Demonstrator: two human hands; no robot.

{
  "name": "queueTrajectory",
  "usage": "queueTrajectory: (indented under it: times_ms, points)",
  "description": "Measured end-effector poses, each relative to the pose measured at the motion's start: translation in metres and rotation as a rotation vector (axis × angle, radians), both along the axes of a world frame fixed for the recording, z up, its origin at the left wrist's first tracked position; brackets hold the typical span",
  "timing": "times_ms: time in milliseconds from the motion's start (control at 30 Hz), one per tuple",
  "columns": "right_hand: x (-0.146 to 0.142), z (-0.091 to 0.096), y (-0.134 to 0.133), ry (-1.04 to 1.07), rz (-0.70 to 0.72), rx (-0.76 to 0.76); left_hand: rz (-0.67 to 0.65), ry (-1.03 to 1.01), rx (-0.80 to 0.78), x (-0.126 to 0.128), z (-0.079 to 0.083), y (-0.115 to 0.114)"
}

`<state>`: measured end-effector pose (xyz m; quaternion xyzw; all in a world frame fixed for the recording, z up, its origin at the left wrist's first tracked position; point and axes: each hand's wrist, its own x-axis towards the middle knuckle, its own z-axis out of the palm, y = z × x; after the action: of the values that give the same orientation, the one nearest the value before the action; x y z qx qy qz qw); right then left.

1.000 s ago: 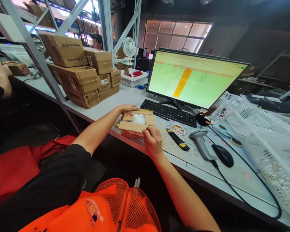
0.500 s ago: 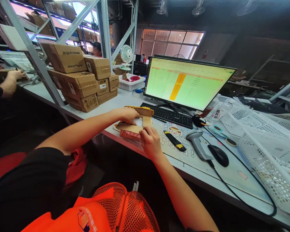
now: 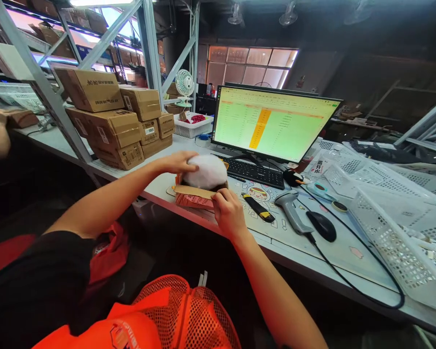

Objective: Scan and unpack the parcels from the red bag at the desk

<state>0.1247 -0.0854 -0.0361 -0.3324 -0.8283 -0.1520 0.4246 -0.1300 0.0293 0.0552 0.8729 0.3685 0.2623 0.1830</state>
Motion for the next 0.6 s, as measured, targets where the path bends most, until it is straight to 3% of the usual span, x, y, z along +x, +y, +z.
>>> queueTrajectory:
  times_ms: [167, 267, 433, 533, 600]
  points:
    - [0.006, -0.003, -0.011, 0.021, 0.008, 0.022, 0.103, -1.067, -0.013, -0.019, -0.022, 0.000]
    - [0.009, -0.010, -0.024, 0.042, 0.013, 0.030, 0.154, -1.475, -0.059, -0.025, -0.039, -0.011]
    - [0.018, -0.033, -0.048, 0.077, 0.082, -0.042, 0.352, -1.749, -0.176, -0.042, -0.078, -0.026]
    - [0.030, -0.041, -0.064, 0.101, 0.111, -0.075, 0.492, -1.743, -0.312, -0.046, -0.100, -0.030]
    - [0.046, -0.035, -0.080, 0.155, 0.115, -0.119, 0.503, -1.683, -0.380, -0.033, -0.106, -0.030]
